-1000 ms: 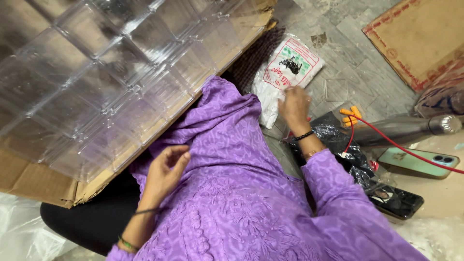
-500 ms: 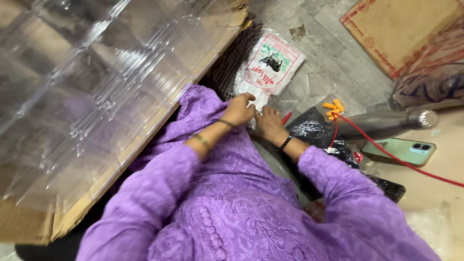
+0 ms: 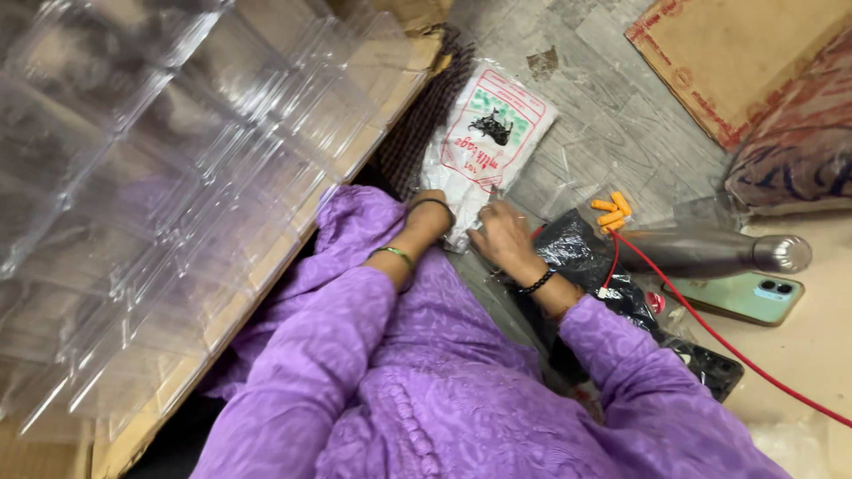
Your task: The person sits on the floor and wraps clear plastic boxes in thin plastic bags one at a time, then places each wrapped box into a large cardboard box in front of them. They occasionally reach into a pile of plastic bags to grab a new bag and adjust boxes already packed in the carton.
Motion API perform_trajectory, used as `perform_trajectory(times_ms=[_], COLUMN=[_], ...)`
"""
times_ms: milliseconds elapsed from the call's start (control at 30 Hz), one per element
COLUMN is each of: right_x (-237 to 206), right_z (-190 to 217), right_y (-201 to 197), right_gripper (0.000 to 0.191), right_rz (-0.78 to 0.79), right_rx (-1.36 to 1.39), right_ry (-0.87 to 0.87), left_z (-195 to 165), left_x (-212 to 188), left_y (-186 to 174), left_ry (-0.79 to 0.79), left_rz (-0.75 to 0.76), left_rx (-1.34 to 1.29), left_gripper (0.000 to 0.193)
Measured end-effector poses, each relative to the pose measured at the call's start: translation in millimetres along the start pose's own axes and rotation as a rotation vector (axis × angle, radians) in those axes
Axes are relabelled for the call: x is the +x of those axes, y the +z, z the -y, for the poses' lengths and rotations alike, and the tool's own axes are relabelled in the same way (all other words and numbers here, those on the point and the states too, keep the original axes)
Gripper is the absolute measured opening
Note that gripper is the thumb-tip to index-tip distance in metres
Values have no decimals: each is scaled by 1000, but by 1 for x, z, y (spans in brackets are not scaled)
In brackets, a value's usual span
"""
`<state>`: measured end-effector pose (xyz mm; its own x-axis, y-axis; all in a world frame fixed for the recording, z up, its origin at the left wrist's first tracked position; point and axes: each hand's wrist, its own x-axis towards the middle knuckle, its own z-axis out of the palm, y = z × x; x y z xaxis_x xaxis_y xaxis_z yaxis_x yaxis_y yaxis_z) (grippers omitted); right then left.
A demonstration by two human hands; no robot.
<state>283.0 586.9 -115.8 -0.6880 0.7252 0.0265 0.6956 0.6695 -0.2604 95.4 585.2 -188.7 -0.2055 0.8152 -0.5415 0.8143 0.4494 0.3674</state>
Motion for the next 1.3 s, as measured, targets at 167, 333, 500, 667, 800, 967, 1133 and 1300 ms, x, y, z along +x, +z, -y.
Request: perform_trajectory(times_ms=[167,333,500,667,800,967,1133,1300], right_x=[4,15,16,17,21,20,24,32], right_z=[27,22,-13,-20,-18,-19,-19,-23], right_y=[9,17,30,45,48,46,43,34], right_gripper=[43,21,19,18,15,15,12,7], right_rz=[-108,-123,-14,-15,-54,-20,-131,-190], right_rx=[544,854,1307,1402,1574,1690,1507,1904], right_ry=[-36,217,390,402,503,566,465,708], left_z=[24,22,19,23,20,18,19,13], left_x=[17,1,-20,-21,-10,-1,-1,-7], left_y=[3,-19,-39,-22,-3,5,3,-8], left_ry=[18,-95,-49,281,304,255,224,193], left_rz=[-28,127,404,147,-104,-144,-254,-445], left_rx=[-541,-1004,-1489,-1279,-1133,-1160,-1030,-862], left_gripper=[31,47,41,43,31,24,26,31])
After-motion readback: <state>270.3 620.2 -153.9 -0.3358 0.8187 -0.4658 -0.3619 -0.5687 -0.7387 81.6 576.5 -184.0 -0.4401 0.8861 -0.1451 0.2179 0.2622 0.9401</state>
